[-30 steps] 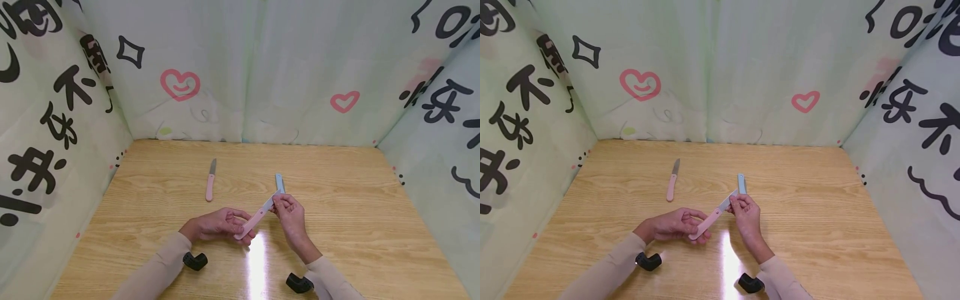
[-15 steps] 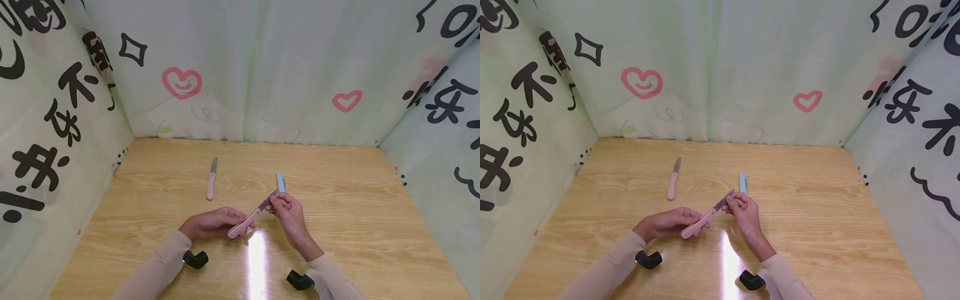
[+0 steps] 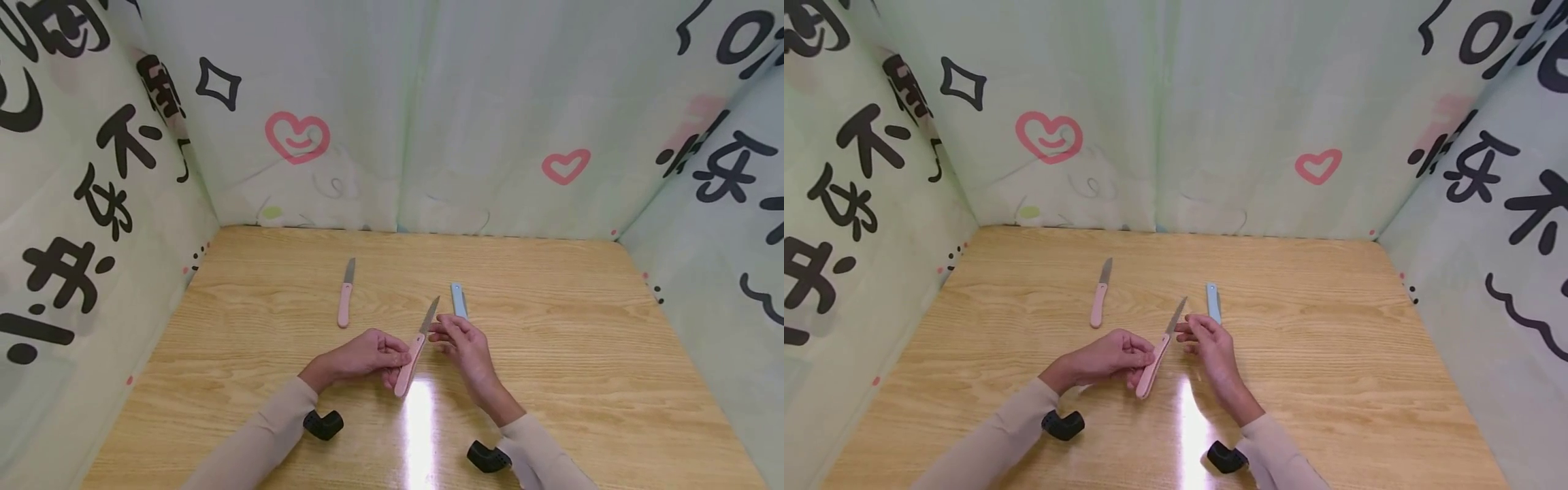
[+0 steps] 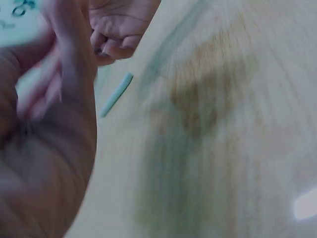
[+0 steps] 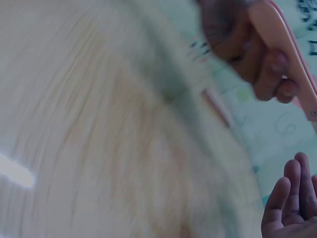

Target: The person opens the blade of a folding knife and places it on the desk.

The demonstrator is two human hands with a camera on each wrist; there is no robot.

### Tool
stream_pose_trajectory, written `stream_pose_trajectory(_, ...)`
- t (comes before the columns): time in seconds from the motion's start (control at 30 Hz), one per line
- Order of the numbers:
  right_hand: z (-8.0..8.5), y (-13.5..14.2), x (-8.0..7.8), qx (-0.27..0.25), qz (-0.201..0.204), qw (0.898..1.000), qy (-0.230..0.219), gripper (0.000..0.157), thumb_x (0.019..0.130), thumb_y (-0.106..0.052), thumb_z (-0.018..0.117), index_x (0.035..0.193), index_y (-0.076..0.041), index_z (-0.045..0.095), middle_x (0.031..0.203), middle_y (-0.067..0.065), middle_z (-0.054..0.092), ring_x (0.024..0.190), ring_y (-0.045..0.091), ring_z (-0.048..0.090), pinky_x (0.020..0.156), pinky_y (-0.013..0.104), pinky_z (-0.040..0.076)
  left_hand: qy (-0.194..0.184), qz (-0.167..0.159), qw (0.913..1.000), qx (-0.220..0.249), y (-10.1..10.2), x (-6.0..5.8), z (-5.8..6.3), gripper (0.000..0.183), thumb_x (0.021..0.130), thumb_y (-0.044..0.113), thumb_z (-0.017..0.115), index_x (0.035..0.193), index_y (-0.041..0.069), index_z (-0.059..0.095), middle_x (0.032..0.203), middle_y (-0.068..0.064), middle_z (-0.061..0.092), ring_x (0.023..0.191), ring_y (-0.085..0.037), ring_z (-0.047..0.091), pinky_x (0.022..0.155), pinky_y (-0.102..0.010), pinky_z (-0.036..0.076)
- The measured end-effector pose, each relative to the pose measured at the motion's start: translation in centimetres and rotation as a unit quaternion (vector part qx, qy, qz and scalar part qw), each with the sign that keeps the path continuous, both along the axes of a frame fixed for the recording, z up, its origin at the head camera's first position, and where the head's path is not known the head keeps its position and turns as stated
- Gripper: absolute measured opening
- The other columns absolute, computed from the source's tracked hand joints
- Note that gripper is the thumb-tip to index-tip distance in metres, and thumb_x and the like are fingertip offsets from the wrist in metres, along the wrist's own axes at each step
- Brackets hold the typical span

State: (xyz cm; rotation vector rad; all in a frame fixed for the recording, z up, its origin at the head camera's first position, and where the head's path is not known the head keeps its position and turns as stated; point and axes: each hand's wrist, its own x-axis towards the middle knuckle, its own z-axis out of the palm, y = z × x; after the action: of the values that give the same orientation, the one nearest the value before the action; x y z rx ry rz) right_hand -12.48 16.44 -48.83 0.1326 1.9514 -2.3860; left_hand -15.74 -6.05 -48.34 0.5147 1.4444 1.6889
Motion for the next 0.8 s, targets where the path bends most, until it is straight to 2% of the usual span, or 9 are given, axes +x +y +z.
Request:
stream_pose_trajectory(0.1,-0.7,0.3,0.0,0.090,-0.021,0.996,0.018,0.032,0.108,-0.016,0.051,0.123,0.012,0.056,0.103,0.017,0.070,0.089,0.019,0.067,0.081,0.033,0.055,0.079,0.067,0.9923,-0.069,0.8,-0.5,0.2,0.018,0.103,0.007,0.060,0.105,-0.008,0.069,0.075,-0.007,0.069,0.064,-0.011,0.065,0.062,-0.028,0.056)
stream_pose_trajectory(0.13,-0.8,0.3,0.1,0.110,-0.023,0.993,0.025,0.031,0.108,-0.014,0.051,0.123,0.013,0.055,0.103,0.019,0.070,0.089,0.020,0.068,0.081,0.033,0.055,0.104,0.087,0.9867,-0.089,1.0,-0.7,0.3,0.017,0.103,0.008,0.061,0.103,-0.007,0.070,0.075,-0.007,0.069,0.065,-0.012,0.065,0.063,-0.030,0.057)
stream_pose_trajectory(0.2,-1.1,0.4,0.1,0.125,-0.019,0.991,0.034,0.028,0.108,-0.010,0.052,0.120,0.014,0.056,0.101,0.021,0.069,0.088,0.022,0.068,0.081,0.035,0.056,0.157,0.129,0.9702,-0.131,1.3,-1.0,0.4,0.017,0.102,0.010,0.063,0.100,-0.005,0.071,0.076,-0.006,0.070,0.067,-0.014,0.065,0.066,-0.034,0.057)
stream_pose_trajectory(0.27,-1.3,0.5,0.3,0.130,-0.006,0.991,0.041,0.024,0.107,-0.007,0.052,0.117,0.015,0.057,0.099,0.021,0.068,0.087,0.023,0.067,0.081,0.034,0.056,0.211,0.166,0.9468,-0.178,1.4,-1.4,0.5,0.018,0.102,0.013,0.064,0.100,-0.003,0.073,0.078,-0.003,0.070,0.070,-0.014,0.065,0.068,-0.033,0.056)
stream_pose_trajectory(0.33,-1.4,0.4,0.3,0.130,0.011,0.991,0.043,0.023,0.106,-0.004,0.052,0.115,0.015,0.057,0.097,0.020,0.068,0.086,0.023,0.067,0.079,0.034,0.056,0.261,0.196,0.9182,-0.225,1.5,-1.6,0.5,0.018,0.101,0.015,0.066,0.100,0.000,0.075,0.081,-0.001,0.070,0.072,-0.013,0.063,0.067,-0.031,0.053)
stream_pose_trajectory(0.4,-1.3,0.4,0.4,0.126,0.023,0.991,0.040,0.021,0.105,-0.003,0.053,0.114,0.016,0.058,0.096,0.019,0.068,0.085,0.022,0.067,0.079,0.034,0.056,0.299,0.219,0.8916,-0.260,1.5,-1.9,0.5,0.018,0.100,0.017,0.067,0.101,0.002,0.076,0.083,0.001,0.070,0.073,-0.012,0.061,0.066,-0.028,0.050)
stream_pose_trajectory(0.47,-1.3,0.3,0.5,0.127,0.030,0.991,0.034,0.020,0.105,-0.002,0.053,0.113,0.015,0.058,0.094,0.018,0.069,0.083,0.020,0.067,0.077,0.033,0.056,0.329,0.233,0.8698,-0.285,1.7,-2.2,0.6,0.017,0.100,0.018,0.068,0.102,0.004,0.076,0.086,0.002,0.069,0.074,-0.011,0.058,0.065,-0.026,0.047)
stream_pose_trajectory(0.57,-1.2,0.2,0.5,0.135,0.039,0.990,0.027,0.019,0.105,-0.002,0.053,0.112,0.014,0.059,0.092,0.017,0.069,0.083,0.021,0.066,0.076,0.032,0.056,0.344,0.242,0.8572,-0.297,1.9,-2.6,0.6,0.017,0.101,0.018,0.067,0.103,0.004,0.076,0.088,0.001,0.069,0.074,-0.011,0.057,0.064,-0.026,0.046)
stream_pose_trajectory(0.8,-1.2,0.0,0.7,0.138,0.046,0.989,0.022,0.016,0.103,0.001,0.054,0.109,0.014,0.060,0.088,0.017,0.069,0.081,0.023,0.066,0.072,0.029,0.054,0.312,0.255,0.8609,-0.311,2.0,-4.1,-0.2,0.018,0.102,0.017,0.065,0.100,0.003,0.075,0.076,0.001,0.065,0.065,-0.010,0.055,0.057,-0.025,0.042)
